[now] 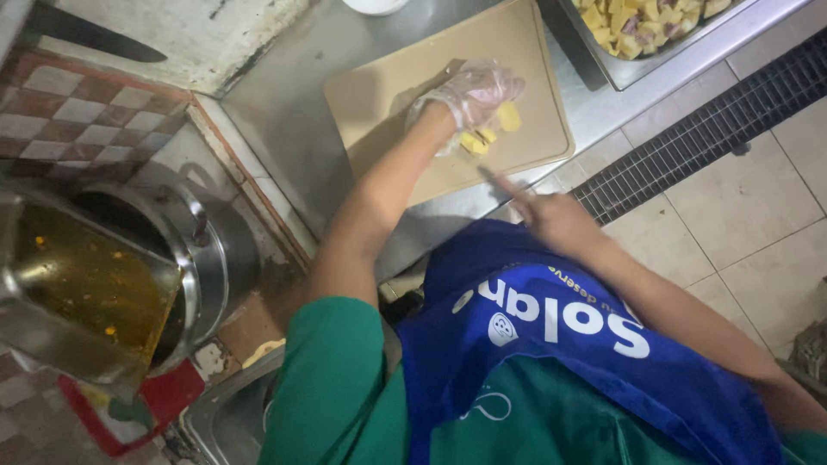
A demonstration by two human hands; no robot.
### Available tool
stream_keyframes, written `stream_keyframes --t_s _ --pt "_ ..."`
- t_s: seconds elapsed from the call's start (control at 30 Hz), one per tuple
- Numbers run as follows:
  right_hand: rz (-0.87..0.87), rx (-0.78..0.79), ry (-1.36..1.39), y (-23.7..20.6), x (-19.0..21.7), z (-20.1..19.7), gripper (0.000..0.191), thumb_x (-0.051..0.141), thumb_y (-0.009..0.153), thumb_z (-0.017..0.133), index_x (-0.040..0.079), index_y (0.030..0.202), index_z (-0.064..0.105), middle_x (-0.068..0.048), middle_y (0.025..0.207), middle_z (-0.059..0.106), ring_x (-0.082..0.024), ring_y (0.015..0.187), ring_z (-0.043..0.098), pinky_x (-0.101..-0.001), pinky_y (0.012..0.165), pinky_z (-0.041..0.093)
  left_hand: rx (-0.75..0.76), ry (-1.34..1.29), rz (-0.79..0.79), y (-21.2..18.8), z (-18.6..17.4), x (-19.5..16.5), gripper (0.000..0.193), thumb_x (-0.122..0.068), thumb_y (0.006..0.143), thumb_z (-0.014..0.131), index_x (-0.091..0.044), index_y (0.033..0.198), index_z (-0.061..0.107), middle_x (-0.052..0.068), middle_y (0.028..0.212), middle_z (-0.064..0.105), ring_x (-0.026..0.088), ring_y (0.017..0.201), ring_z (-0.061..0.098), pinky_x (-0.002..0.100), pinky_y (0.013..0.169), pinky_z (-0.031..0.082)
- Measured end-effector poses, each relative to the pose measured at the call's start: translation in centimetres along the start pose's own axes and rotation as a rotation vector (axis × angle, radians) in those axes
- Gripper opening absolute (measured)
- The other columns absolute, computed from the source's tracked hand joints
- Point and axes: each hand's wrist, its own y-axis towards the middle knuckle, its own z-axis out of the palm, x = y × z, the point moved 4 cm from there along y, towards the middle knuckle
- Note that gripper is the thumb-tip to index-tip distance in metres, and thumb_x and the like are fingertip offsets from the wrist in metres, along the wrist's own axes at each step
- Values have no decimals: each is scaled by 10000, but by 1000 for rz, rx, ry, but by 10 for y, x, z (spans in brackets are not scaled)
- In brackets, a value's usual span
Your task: The person cuts yellow vegetable pieces into smaller chunks on a cutting board using a knife and transfers them into a metal tray. The person wears disposable gloves and works in a commercial kitchen environment.
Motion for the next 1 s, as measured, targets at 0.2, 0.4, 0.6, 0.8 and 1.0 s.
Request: stream_keyframes --t_s 0.2,0.4,0.6,0.8,1.0 --pt "23 -145 -72 13 -3 -4 580 295 1029 547 383 1574 372 -230 878 725 -444 722 698 -563 678 552 -659 97 25 -57 -4 8 349 -163 813 716 -154 1161 697 51 1143 695 315 1114 635 477 900 524" --pt "-30 -230 140 16 -26 -12 563 297 1034 560 271 1575 405 -268 1062 711 -461 828 703 -533 778 571 -801 73 -102 -130 51 -19 370 -241 832 764 -147 1190 736 20 1253 693 286 1191 632 463 988 528" --pt "-63 -212 188 15 -15 -12 564 255 1039 570 229 1576 402 -285 1093 699 -471 809 693 -523 726 564 -1005 -81 -379 -161 44 -52 652 -351 793 861 -38 1315 627 176 1335 648 363 1248 577 474 1070 489" --pt "-3 -143 52 8 4 -30 578 256 1038 582 271 1589 410 -275 777 679 -466 741 686 -554 709 539 -1022 -256 -351 -148 31 -51 686 -244 784 878 -6 1363 597 190 1385 611 398 1299 588 470 1128 497" --pt "-19 -98 -40 10 24 -29 608 243 1020 568 237 1600 385 -260 688 661 -471 657 663 -571 650 521 -1225 -290 -327 -138 13 -23 535 -152 930 855 -18 1378 595 155 1415 637 333 1336 637 414 1160 548"
